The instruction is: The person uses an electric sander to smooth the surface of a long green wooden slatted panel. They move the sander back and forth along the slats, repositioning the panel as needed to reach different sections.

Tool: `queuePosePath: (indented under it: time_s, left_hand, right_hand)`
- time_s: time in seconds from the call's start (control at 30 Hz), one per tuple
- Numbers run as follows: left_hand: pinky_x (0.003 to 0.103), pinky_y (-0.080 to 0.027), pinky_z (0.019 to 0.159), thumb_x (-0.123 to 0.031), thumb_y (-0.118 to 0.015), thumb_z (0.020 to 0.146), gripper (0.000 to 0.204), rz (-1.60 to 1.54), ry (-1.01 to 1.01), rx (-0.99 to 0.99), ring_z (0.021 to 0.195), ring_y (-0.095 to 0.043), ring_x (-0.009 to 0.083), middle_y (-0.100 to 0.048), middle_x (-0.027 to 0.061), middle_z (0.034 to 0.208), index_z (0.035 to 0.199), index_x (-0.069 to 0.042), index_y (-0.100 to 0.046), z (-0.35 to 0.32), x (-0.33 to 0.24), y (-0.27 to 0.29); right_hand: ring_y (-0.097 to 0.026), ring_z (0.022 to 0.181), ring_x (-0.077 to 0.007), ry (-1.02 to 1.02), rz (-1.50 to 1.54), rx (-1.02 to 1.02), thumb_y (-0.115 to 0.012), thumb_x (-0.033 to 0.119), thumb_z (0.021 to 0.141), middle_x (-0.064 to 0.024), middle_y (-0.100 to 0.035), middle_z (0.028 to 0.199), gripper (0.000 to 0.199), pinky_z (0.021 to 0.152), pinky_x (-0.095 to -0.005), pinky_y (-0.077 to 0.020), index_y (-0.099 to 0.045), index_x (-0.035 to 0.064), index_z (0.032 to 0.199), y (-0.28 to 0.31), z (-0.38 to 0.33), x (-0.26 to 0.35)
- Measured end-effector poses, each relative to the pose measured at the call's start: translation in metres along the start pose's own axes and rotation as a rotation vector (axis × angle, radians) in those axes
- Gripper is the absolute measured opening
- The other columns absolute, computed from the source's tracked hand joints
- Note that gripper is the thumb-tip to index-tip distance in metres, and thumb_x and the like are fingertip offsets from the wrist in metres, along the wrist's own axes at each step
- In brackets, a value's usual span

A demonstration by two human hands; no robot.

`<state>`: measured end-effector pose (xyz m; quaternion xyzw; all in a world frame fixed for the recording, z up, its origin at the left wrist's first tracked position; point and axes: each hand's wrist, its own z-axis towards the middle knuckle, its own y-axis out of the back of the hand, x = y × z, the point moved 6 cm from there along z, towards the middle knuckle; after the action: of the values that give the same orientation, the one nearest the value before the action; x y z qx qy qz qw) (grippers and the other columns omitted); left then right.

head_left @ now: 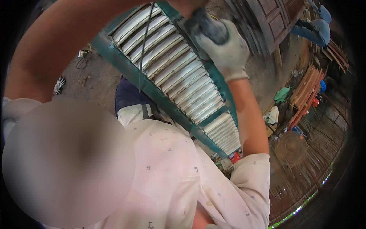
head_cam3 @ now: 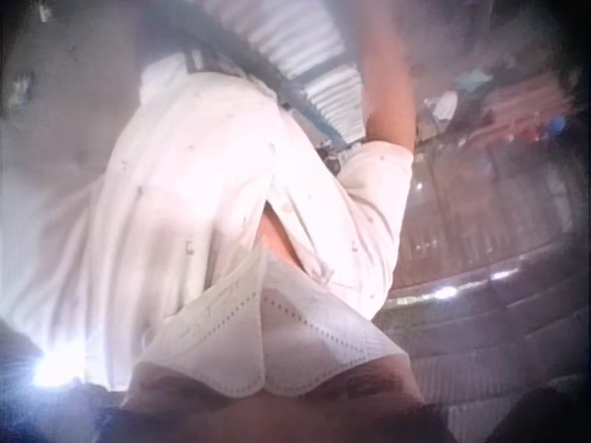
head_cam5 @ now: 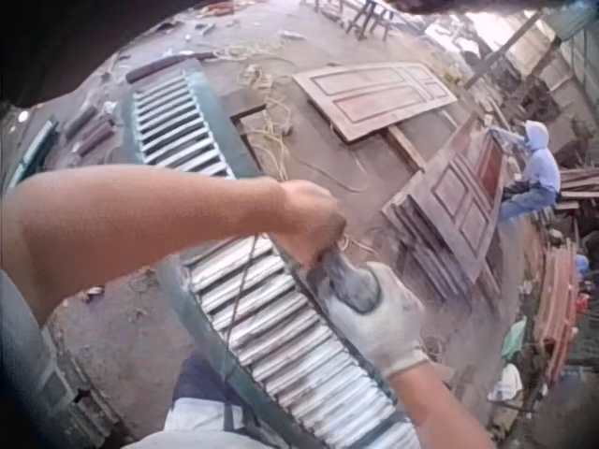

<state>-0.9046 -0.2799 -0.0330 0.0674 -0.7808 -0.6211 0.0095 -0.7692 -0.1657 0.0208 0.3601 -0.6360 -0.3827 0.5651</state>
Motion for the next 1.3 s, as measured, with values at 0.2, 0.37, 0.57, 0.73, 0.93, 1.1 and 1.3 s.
queuePosePath:
  time_s: [0.2, 0.37, 0.57, 0.73, 0.93, 1.1, 1.3]
  left_hand:
    - [0.048, -0.062, 0.082, -0.034, -0.081, 0.069, 0.030, -0.113, 0.367, 0.018, 0.091, -0.078, 0.0372, -0.081, 0.0139, 0.091, 0.091, -0.014, -0.086, -0.032, 0.036, 0.027]
    - [0.047, -0.063, 0.082, -0.029, -0.079, 0.071, 0.027, -0.086, 0.400, 0.088, 0.092, -0.080, 0.0358, -0.081, 0.0158, 0.091, 0.090, -0.011, -0.086, -0.013, -0.020, 0.020]
    - [0.043, -0.064, 0.080, -0.022, -0.078, 0.076, 0.017, -0.222, 0.166, -0.134, 0.087, -0.081, 0.0315, -0.081, 0.0137, 0.086, 0.085, -0.010, -0.085, 0.060, -0.126, 0.040]
    - [0.044, -0.065, 0.082, -0.019, -0.079, 0.079, 0.017, -0.342, 0.108, -0.079, 0.093, -0.080, 0.0346, -0.082, 0.0144, 0.095, 0.092, -0.010, -0.086, 0.104, -0.193, 0.042]
    - [0.045, -0.064, 0.082, -0.017, -0.077, 0.080, 0.014, -0.339, 0.126, -0.138, 0.096, -0.080, 0.0337, -0.082, 0.0130, 0.095, 0.089, -0.010, -0.086, 0.097, -0.188, 0.042]
    - [0.045, -0.064, 0.077, -0.019, -0.076, 0.078, 0.014, -0.182, 0.148, -0.049, 0.087, -0.081, 0.0334, -0.081, 0.0132, 0.089, 0.086, -0.011, -0.085, 0.071, -0.141, 0.036]
    - [0.045, -0.063, 0.080, -0.031, -0.077, 0.071, 0.026, -0.110, 0.346, 0.032, 0.091, -0.080, 0.0349, -0.081, 0.0142, 0.091, 0.089, -0.014, -0.085, 0.022, -0.059, 0.020]
  right_hand:
    - [-0.075, 0.096, -0.0436, 0.032, 0.021, -0.007, -0.080, 0.047, 0.084, -0.0195, -0.077, 0.100, 0.043, 0.085, -0.0542, -0.0581, -0.069, 0.0126, 0.107, 0.004, 0.043, 0.035]
    - [-0.075, 0.108, -0.0376, 0.073, -0.017, 0.053, -0.084, 0.060, 0.077, -0.0156, -0.079, 0.113, 0.069, 0.094, -0.0474, -0.0572, -0.072, 0.0143, 0.128, 0.006, -0.005, -0.004]
    - [-0.075, 0.109, -0.0373, -0.064, -0.021, 0.072, -0.088, 0.050, 0.077, -0.0159, -0.078, 0.116, 0.067, 0.094, -0.0469, -0.0584, -0.070, 0.0145, 0.131, 0.041, -0.097, -0.089]
    - [-0.076, 0.106, -0.0356, -0.072, -0.081, 0.069, -0.088, 0.045, 0.074, -0.0128, -0.077, 0.119, 0.068, 0.091, -0.0471, -0.0601, -0.068, 0.0142, 0.131, 0.062, -0.158, -0.142]
    - [-0.078, 0.103, -0.0350, -0.103, -0.073, 0.055, -0.088, 0.045, 0.073, -0.0113, -0.078, 0.119, 0.067, 0.091, -0.0470, -0.0608, -0.069, 0.0147, 0.131, 0.060, -0.155, -0.136]
    - [-0.078, 0.103, -0.0343, -0.030, -0.101, -0.041, -0.086, 0.050, 0.073, -0.0111, -0.078, 0.118, 0.069, 0.088, -0.0465, -0.0609, -0.069, 0.0155, 0.130, 0.039, -0.115, -0.104]
    - [-0.077, 0.102, -0.0340, 0.126, -0.066, -0.098, -0.082, 0.058, 0.073, -0.0103, -0.078, 0.116, 0.069, 0.087, -0.0484, -0.0602, -0.070, 0.0153, 0.127, 0.015, -0.045, -0.047]
